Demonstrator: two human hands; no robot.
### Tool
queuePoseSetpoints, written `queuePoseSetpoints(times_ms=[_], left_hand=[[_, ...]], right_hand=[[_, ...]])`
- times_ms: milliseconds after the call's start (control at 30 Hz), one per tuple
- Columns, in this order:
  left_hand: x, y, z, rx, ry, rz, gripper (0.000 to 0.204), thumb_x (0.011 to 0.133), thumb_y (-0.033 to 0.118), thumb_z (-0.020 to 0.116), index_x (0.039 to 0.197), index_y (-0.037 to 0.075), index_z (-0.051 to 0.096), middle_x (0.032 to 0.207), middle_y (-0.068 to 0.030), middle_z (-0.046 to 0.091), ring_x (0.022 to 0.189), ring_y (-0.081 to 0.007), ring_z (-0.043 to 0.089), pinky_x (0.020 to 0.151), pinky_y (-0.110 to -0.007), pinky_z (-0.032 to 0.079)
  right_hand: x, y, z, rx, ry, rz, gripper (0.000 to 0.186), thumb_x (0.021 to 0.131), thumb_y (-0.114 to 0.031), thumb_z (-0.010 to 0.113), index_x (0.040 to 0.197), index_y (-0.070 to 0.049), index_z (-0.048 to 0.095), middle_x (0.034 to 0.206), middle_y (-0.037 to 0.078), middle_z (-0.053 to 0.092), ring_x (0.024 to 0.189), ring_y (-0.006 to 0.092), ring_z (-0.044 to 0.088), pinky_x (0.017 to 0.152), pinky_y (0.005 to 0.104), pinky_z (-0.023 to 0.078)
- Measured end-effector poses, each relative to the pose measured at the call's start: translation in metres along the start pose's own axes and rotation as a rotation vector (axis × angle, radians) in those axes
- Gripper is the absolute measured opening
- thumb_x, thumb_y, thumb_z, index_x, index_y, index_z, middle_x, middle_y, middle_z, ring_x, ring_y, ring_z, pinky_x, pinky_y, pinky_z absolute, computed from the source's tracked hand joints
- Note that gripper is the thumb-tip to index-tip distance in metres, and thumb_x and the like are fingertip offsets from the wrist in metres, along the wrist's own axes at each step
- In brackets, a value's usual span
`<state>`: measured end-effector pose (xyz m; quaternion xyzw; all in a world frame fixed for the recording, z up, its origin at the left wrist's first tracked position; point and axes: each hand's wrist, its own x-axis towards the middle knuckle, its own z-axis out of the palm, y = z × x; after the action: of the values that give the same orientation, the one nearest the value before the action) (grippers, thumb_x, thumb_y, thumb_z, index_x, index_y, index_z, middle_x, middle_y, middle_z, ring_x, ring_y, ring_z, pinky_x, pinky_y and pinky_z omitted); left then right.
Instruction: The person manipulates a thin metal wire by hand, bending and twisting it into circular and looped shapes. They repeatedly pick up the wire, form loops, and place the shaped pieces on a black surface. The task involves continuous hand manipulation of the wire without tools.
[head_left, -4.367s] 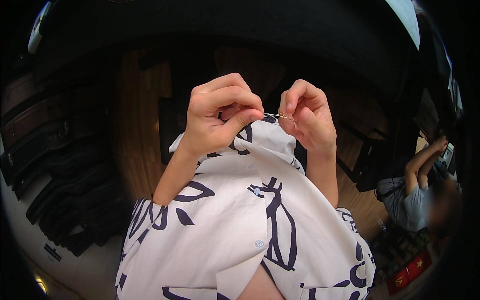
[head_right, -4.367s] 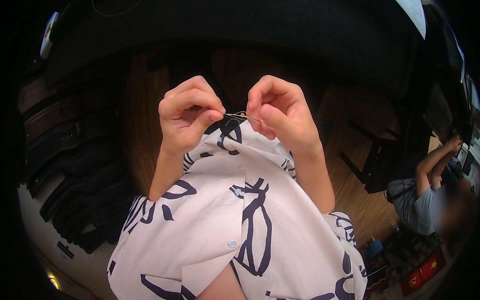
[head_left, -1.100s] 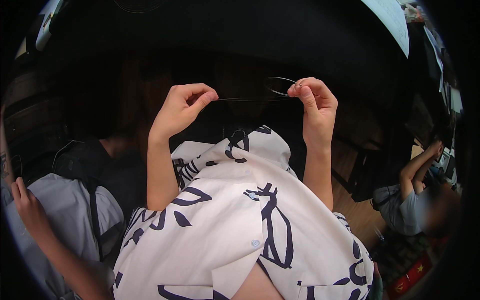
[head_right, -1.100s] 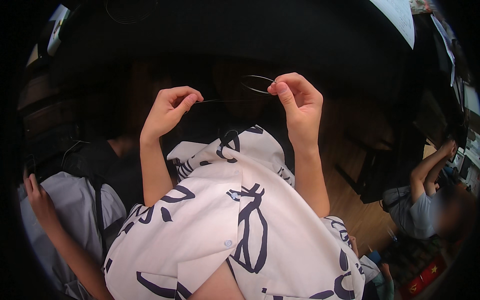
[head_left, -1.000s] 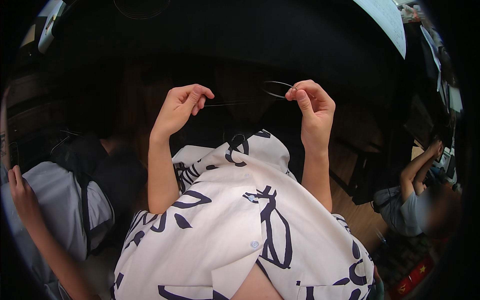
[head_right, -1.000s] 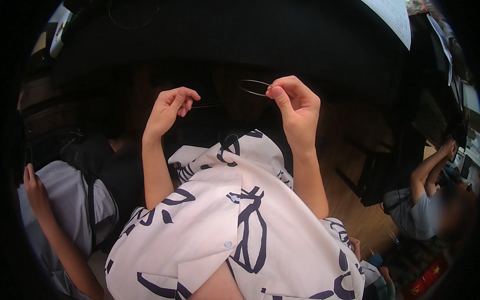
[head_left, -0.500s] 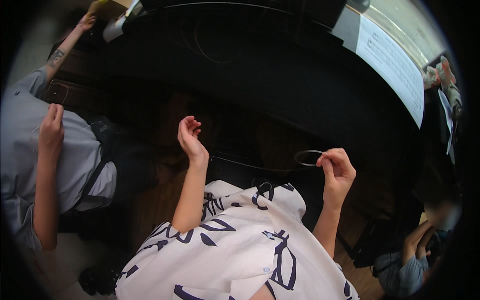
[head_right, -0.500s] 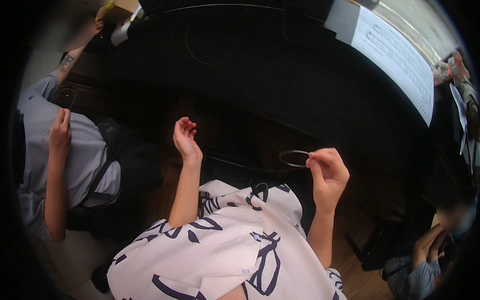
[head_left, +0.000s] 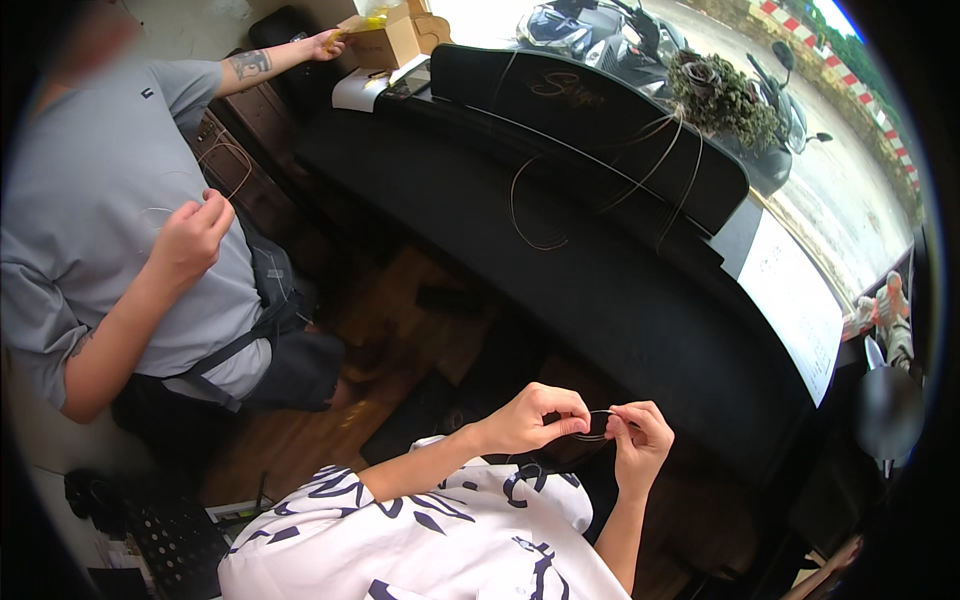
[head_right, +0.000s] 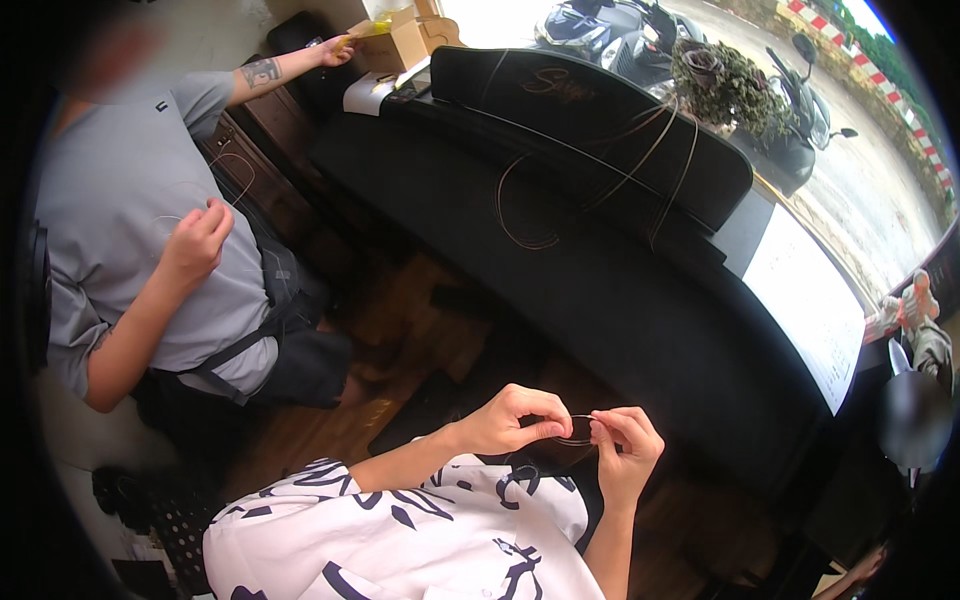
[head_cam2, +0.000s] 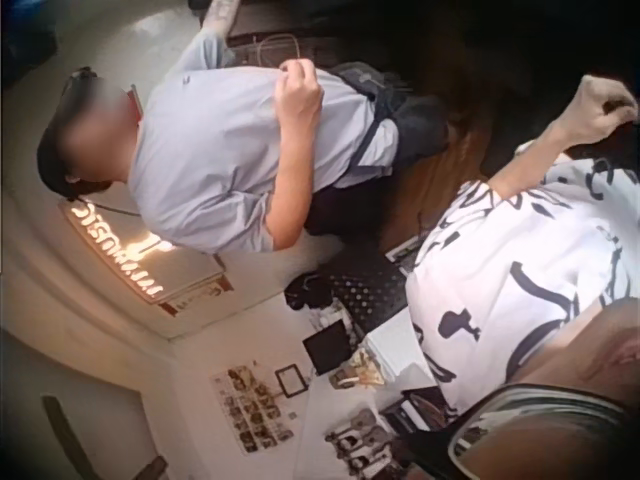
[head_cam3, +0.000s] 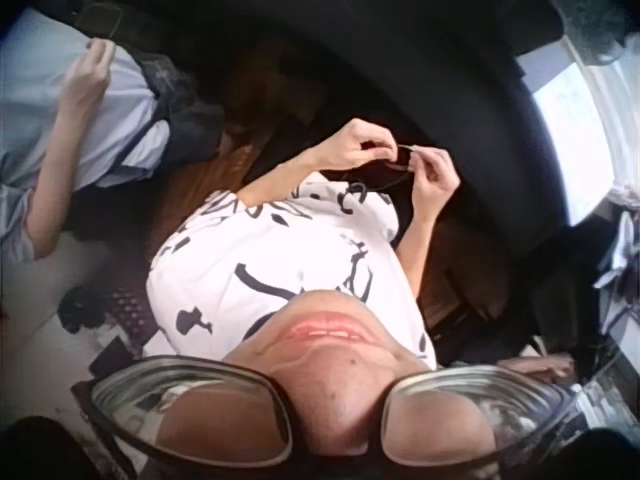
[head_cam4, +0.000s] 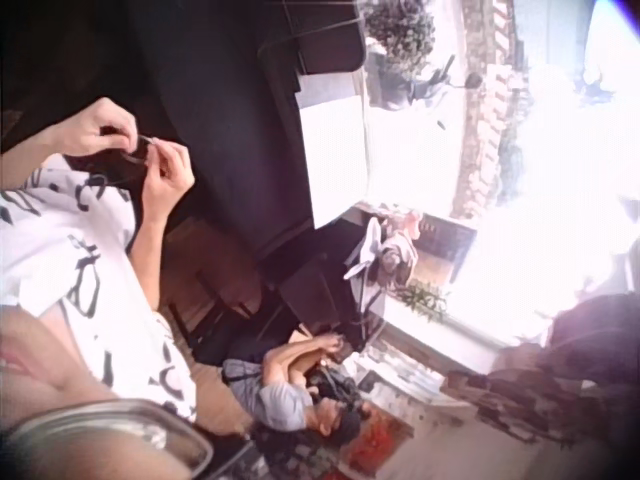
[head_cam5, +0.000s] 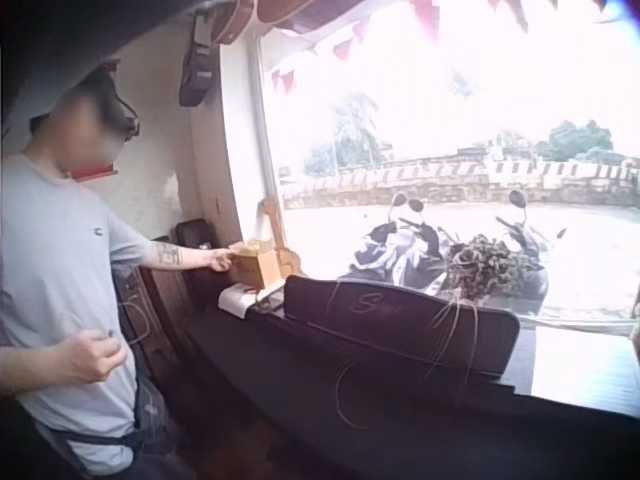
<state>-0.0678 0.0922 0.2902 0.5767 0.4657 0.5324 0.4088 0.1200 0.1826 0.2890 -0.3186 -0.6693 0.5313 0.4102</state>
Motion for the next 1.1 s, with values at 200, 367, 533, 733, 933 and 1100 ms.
queuePoseSetpoints(times_ms=[200, 367, 533, 733, 933, 1100], left_hand=[[0.001, 0.009, -0.004, -0.461, 0.203, -0.13, 0.022, 0.103, 0.017, 0.061, 0.094, -0.002, 0.068, 0.071, -0.0026, 0.063, 0.065, -0.0076, 0.06, 0.061, -0.021, 0.046], [0.021, 0.027, -0.026, -0.202, 0.386, -0.085, 0.021, 0.102, 0.012, 0.058, 0.087, 0.001, 0.067, 0.07, 0.0019, 0.059, 0.062, -0.0022, 0.05, 0.055, -0.019, 0.039], [0.05, 0.042, -0.053, -0.112, 0.432, -0.08, 0.025, 0.104, 0.013, 0.055, 0.087, 0.001, 0.067, 0.067, 0.0036, 0.053, 0.057, -0.0025, 0.046, 0.053, -0.02, 0.036], [0.079, 0.053, -0.05, -0.3, 0.384, -0.035, 0.03, 0.106, 0.022, 0.055, 0.091, 0.0, 0.068, 0.063, 0.0012, 0.047, 0.052, -0.0079, 0.047, 0.052, -0.023, 0.04], [0.078, 0.06, -0.04, -0.274, 0.407, 0.021, 0.02, 0.102, 0.016, 0.062, 0.1, -0.001, 0.071, 0.074, -0.0044, 0.063, 0.063, -0.0122, 0.064, 0.058, -0.023, 0.051], [0.071, 0.057, -0.042, 0.002, 0.478, 0.135, 0.01, 0.096, 0.007, 0.067, 0.102, 0.0, 0.072, 0.083, -0.0061, 0.067, 0.065, -0.0111, 0.065, 0.057, -0.022, 0.051]], right_hand=[[0.01, -0.009, 0.008, 0.087, -0.093, 0.082, 0.01, 0.084, 0.011, 0.07, 0.092, 0.005, 0.07, 0.083, 0.008, 0.066, 0.058, 0.0105, 0.063, 0.05, 0.0198, 0.05], [0.04, -0.031, 0.017, -0.161, -0.191, -0.077, 0.017, 0.076, 0.012, 0.071, 0.088, 0.0, 0.071, 0.076, 0.006, 0.067, 0.057, 0.0107, 0.061, 0.051, 0.0235, 0.046], [0.072, -0.059, 0.026, -0.222, -0.152, -0.232, 0.01, 0.082, 0.009, 0.068, 0.087, 0.0, 0.069, 0.079, 0.009, 0.069, 0.063, 0.0145, 0.065, 0.058, 0.0248, 0.05], [0.088, -0.076, 0.02, 0.117, -0.078, 0.079, 0.005, 0.092, -0.002, 0.069, 0.093, 0.001, 0.072, 0.078, 0.004, 0.068, 0.065, 0.0082, 0.064, 0.058, 0.0192, 0.049], [0.091, -0.077, 0.013, 0.04, -0.082, 0.005, 0.008, 0.092, -0.006, 0.071, 0.096, 0.001, 0.072, 0.08, 0.004, 0.068, 0.071, 0.0077, 0.065, 0.062, 0.0192, 0.046], [0.089, -0.081, 0.016, 0.049, -0.108, 0.014, 0.007, 0.092, -0.006, 0.07, 0.094, 0.001, 0.072, 0.081, 0.004, 0.068, 0.075, 0.009, 0.067, 0.064, 0.0191, 0.046]])
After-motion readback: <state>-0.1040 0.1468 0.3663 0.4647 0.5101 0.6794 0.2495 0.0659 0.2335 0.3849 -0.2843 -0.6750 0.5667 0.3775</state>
